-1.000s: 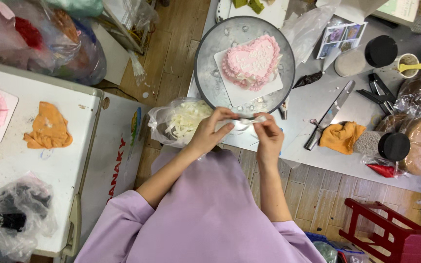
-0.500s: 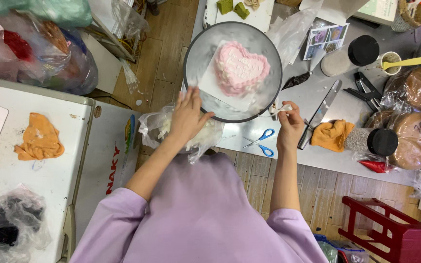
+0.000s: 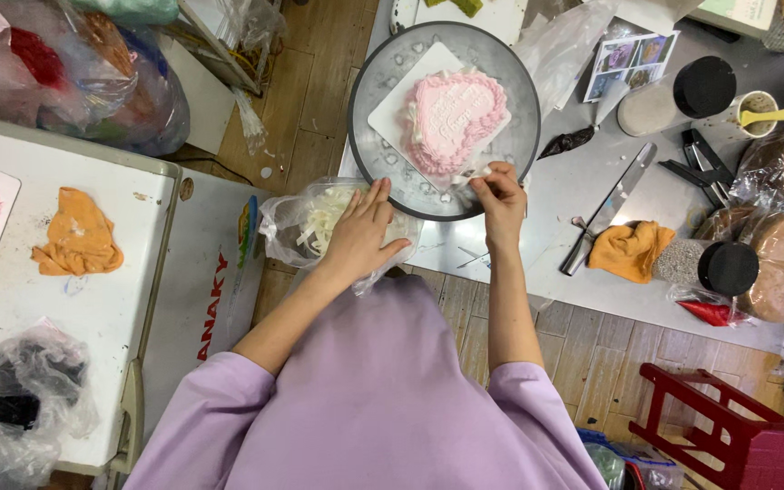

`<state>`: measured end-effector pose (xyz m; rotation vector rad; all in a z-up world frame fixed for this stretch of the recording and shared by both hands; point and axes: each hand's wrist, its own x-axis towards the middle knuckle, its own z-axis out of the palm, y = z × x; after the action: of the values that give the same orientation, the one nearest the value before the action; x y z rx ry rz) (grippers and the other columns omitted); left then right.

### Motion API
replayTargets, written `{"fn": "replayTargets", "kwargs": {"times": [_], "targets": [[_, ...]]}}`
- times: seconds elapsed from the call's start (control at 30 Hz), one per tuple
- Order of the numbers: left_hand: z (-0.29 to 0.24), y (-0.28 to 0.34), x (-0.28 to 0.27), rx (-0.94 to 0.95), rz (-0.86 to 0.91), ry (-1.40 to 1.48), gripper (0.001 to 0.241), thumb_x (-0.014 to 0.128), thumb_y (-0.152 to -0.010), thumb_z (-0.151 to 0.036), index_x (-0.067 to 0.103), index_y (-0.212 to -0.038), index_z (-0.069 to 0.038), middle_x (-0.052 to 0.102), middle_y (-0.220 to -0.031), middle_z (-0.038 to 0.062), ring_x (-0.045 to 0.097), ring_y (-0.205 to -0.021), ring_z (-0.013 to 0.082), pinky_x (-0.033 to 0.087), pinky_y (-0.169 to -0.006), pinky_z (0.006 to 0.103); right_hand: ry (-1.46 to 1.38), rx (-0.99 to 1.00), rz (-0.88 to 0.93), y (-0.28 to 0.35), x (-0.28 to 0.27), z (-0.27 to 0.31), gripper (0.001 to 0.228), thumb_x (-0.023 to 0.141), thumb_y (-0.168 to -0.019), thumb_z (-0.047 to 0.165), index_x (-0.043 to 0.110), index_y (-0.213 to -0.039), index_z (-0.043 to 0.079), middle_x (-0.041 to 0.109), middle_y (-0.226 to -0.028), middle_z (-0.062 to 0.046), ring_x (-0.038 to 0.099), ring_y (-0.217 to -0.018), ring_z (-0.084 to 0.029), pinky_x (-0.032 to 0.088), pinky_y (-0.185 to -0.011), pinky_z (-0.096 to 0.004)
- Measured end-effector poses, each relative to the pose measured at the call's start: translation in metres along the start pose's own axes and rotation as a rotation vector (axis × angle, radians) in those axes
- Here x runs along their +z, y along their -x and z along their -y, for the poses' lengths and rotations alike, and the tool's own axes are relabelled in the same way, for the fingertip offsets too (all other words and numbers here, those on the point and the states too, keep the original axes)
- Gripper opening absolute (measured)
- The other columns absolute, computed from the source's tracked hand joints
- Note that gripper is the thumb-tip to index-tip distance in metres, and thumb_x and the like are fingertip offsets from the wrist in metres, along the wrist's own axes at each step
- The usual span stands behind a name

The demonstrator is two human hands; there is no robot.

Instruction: The person places a heart-shaped cake onto a base and then inside a cardboard box, followed by pouring liquid from a carton into a plastic bag by hand.

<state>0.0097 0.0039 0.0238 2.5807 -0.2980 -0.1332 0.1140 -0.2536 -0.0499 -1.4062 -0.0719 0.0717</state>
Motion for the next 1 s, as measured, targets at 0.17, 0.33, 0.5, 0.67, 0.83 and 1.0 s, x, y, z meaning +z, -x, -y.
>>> {"fn": "replayTargets", "kwargs": {"times": [0.17, 0.33, 0.5, 0.67, 0.83, 1.0], "targets": [[0.001, 0.002, 0.001, -0.027, -0.018, -0.008, 0.048, 0.071, -0.091, -0.043, 0.056, -0.105, 0.001, 0.035, -0.161, 0.027, 0.030, -0.152, 0.0362, 0.025, -0.123, 0.0524, 0.047, -0.010, -0.022, -0.005, 0.018, 0.001, 0.006, 0.077, -0.093, -0.002, 0.072, -0.095, -0.002, 0.057, -0.112, 0.000, 0.052, -0.096, -0.008, 0.042, -0.081, -0.021], [0.003, 0.001, 0.000, -0.019, -0.064, 0.028, 0.044, 0.072, -0.091, -0.038, 0.056, -0.104, 0.000, 0.036, -0.160, 0.026, 0.032, -0.151, 0.0359, 0.026, -0.122, 0.0537, 0.106, -0.026, -0.060, -0.006, 0.032, 0.003, 0.010, 0.081, -0.090, 0.001, 0.072, -0.094, -0.003, 0.055, -0.108, 0.001, 0.050, -0.088, -0.007, 0.041, -0.075, -0.021], [0.004, 0.003, 0.001, -0.021, -0.078, 0.037, 0.041, 0.073, -0.091, -0.036, 0.056, -0.104, -0.001, 0.038, -0.161, 0.023, 0.034, -0.151, 0.0351, 0.028, -0.121, 0.0540, 0.210, -0.054, -0.140, -0.005, 0.043, 0.008, 0.012, 0.082, -0.092, 0.006, 0.073, -0.093, -0.002, 0.055, -0.106, 0.001, 0.045, -0.079, -0.006, 0.037, -0.068, -0.021], [0.004, 0.002, 0.004, -0.026, -0.081, 0.026, 0.039, 0.073, -0.090, -0.035, 0.056, -0.102, -0.001, 0.038, -0.160, 0.023, 0.034, -0.151, 0.0348, 0.028, -0.121, 0.0538, 0.226, -0.108, -0.217, -0.003, 0.057, 0.015, 0.017, 0.082, -0.091, 0.008, 0.067, -0.088, 0.001, 0.051, -0.103, 0.002, 0.041, -0.074, -0.005, 0.036, -0.064, -0.021], [0.006, 0.002, 0.005, -0.031, -0.077, 0.028, 0.039, 0.073, -0.090, -0.034, 0.056, -0.102, -0.001, 0.038, -0.161, 0.023, 0.034, -0.151, 0.0345, 0.028, -0.121, 0.0535, 0.280, -0.121, -0.263, 0.000, 0.061, 0.021, 0.022, 0.084, -0.092, 0.009, 0.063, -0.084, 0.004, 0.046, -0.099, 0.002, 0.038, -0.074, -0.006, 0.033, -0.065, -0.021], [0.005, 0.003, 0.005, -0.029, -0.073, 0.024, 0.039, 0.072, -0.091, -0.035, 0.056, -0.102, -0.001, 0.037, -0.161, 0.023, 0.034, -0.151, 0.0346, 0.028, -0.121, 0.0534, 0.274, -0.135, -0.264, 0.001, 0.061, 0.018, 0.023, 0.084, -0.092, 0.008, 0.062, -0.086, 0.004, 0.047, -0.100, 0.002, 0.038, -0.076, -0.006, 0.034, -0.066, -0.021]]}}
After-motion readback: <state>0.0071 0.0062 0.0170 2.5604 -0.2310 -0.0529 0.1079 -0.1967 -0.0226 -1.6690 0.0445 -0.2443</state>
